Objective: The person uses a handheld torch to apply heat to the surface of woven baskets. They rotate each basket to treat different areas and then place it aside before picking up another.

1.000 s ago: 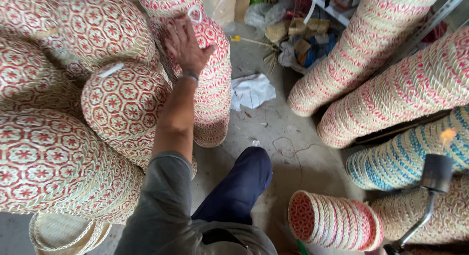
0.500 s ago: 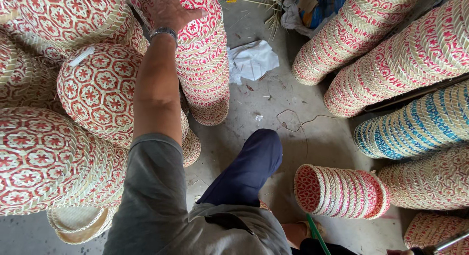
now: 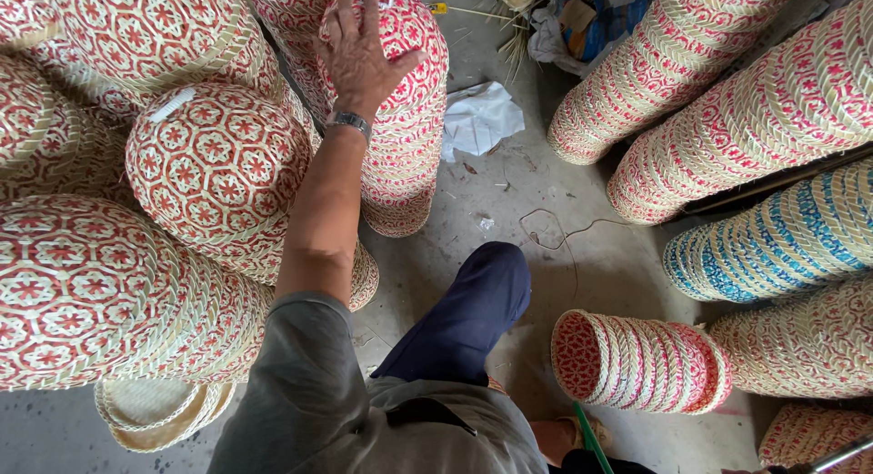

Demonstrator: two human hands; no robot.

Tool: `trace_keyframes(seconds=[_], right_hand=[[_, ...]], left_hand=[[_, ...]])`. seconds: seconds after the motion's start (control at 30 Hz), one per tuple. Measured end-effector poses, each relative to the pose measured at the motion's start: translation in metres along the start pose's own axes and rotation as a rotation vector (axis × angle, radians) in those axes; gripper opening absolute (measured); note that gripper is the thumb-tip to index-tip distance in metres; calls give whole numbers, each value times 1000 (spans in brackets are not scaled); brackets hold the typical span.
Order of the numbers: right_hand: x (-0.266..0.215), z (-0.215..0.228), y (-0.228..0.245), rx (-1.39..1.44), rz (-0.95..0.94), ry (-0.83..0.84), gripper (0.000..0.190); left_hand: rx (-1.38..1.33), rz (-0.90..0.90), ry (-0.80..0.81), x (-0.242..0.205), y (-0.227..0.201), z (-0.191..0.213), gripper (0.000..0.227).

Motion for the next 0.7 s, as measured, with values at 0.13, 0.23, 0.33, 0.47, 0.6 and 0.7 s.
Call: trace_keyframes(seconds=[0.13, 0.23, 0.33, 0.47, 0.6, 0.7], right_hand=[[-1, -8, 10, 4, 7, -32, 28], [-14, -7, 18, 28, 17, -77, 28], [-25, -3, 30, 96, 60, -60, 28], [-34, 9, 47, 162, 88, -75, 27], [-44, 22, 64, 111, 23, -145, 26], [-56, 30, 66, 146, -22, -122, 22]], left_hand=[[-39, 48, 16, 1, 13, 4, 119], [-58, 60, 34, 2, 14, 9, 119], [-31, 40, -20, -2, 5, 22, 115], [-173, -82, -279, -45, -41, 43, 107], [-592, -281, -90, -158, -124, 30, 81], [-878, -259, 402, -261, -192, -19, 60]])
Point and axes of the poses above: each hand's wrist, its own x-axis towards the middle knuckle, its own z-axis out of the back of the hand, y = z × x, the point moved 4 cm from there along x, towards the middle knuckle, and after that the axes turned 12 degrees about -y, right-handed, at the moved point
